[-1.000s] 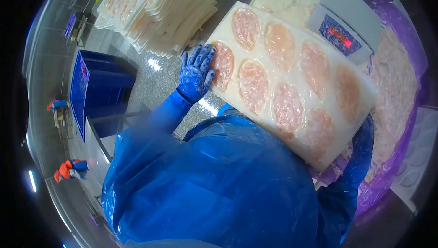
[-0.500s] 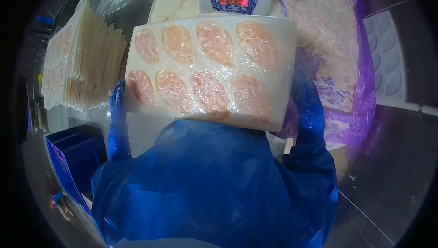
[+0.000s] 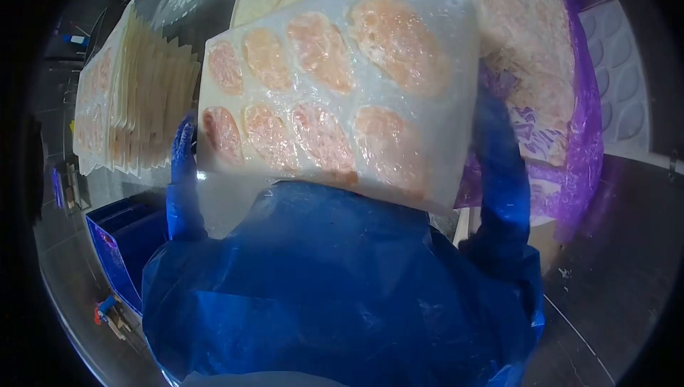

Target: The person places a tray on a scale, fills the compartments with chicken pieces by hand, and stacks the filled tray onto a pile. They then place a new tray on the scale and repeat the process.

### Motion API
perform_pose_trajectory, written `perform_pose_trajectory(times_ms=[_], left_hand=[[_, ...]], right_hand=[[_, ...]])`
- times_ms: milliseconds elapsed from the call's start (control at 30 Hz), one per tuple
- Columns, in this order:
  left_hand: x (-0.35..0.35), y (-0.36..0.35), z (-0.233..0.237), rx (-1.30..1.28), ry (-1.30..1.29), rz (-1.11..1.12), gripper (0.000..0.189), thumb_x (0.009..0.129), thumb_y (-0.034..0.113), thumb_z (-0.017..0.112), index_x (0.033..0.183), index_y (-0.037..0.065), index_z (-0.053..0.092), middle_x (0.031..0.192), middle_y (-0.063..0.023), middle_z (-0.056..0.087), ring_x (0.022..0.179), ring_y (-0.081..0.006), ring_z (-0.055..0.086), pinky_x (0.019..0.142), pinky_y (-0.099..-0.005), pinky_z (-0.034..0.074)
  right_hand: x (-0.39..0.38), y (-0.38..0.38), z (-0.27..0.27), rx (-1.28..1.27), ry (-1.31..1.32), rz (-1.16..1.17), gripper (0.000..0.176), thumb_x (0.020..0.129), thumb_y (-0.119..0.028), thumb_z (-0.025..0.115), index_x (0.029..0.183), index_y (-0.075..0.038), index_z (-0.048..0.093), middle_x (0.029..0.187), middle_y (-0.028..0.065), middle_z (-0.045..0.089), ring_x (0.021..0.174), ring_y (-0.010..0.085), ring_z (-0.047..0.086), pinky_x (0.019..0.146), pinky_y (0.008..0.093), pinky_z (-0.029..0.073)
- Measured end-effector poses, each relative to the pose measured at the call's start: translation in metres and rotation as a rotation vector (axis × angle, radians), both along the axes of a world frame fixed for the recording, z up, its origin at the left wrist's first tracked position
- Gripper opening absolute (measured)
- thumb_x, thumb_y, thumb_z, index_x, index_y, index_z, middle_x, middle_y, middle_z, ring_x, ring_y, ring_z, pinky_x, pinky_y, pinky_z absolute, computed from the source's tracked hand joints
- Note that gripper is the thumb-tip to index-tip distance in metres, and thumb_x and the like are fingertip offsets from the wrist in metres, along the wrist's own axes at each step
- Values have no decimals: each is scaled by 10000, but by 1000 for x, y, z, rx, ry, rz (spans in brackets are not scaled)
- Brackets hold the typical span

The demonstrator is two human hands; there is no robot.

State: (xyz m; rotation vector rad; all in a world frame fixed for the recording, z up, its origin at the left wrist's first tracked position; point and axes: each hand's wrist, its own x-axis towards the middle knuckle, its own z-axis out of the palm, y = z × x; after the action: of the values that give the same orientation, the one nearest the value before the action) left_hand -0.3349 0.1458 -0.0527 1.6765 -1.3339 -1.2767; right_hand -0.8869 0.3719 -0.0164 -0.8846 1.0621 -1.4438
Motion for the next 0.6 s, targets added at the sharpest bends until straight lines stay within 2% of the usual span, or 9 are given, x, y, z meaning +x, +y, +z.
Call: perform_pose_trajectory(times_ms=[67,100,200,300,333,400,467,533,600], left_hand=[[2,-5,4,16,-49,-37,402,1018,298,487,1374,124,557,1345,-76,576,1178,-176,561,1001,-359,444],[7,-8,3,13,-75,-64,403,1019,298,486,1376,125,555,1349,-76,574,1179,-178,561,1002,-360,443],[26,-16,6,-2,-301,-201,405,1021,301,485,1382,131,549,1360,-79,566,1182,-183,561,1005,-363,443],[21,-28,36,26,-806,-487,406,1023,303,484,1388,136,543,1372,-81,558,1184,-188,562,1007,-366,443],[7,-36,48,-63,-840,-531,407,1023,304,483,1391,138,541,1376,-82,555,1185,-190,562,1008,-367,443],[-32,-66,61,-374,-651,-524,408,1025,305,483,1395,142,537,1383,-84,550,1187,-193,562,1010,-369,443],[-89,-135,55,-652,-448,-533,410,1026,307,482,1399,145,533,1391,-85,545,1188,-197,562,1012,-371,442],[-134,-218,37,-846,-417,-599,411,1027,309,481,1403,149,529,1398,-87,540,1190,-200,563,1013,-373,442],[-160,-302,6,-986,-529,-783,413,1028,310,480,1407,153,525,1406,-89,534,1192,-204,563,1015,-375,442]], right_hand=[[45,19,9,664,-269,-578,632,1018,-431,486,1478,-9,389,1392,135,547,1267,247,534,1041,371,446],[56,29,0,717,-341,-589,632,1019,-435,479,1478,-9,390,1391,135,547,1268,246,533,1043,372,444],[60,51,-29,631,-398,-423,633,1023,-445,459,1477,-10,390,1391,135,548,1272,244,529,1048,375,439],[35,31,-25,548,-233,-350,634,1027,-456,438,1476,-10,391,1390,135,549,1276,243,526,1054,379,434],[21,22,-16,496,-140,-338,635,1029,-459,431,1476,-10,392,1390,135,550,1278,242,525,1056,380,432],[-20,-16,2,360,46,-345,637,1031,-466,418,1476,-11,392,1390,135,550,1280,241,522,1059,382,428],[-76,-81,11,269,152,-358,639,1034,-473,404,1475,-11,393,1389,135,551,1283,240,520,1063,384,425],[-124,-140,6,281,165,-358,642,1037,-481,390,1475,-11,393,1389,135,552,1286,238,518,1067,386,421],[-159,-181,-5,342,165,-365,645,1039,-488,377,1474,-11,394,1388,135,552,1288,237,515,1070,389,418]])
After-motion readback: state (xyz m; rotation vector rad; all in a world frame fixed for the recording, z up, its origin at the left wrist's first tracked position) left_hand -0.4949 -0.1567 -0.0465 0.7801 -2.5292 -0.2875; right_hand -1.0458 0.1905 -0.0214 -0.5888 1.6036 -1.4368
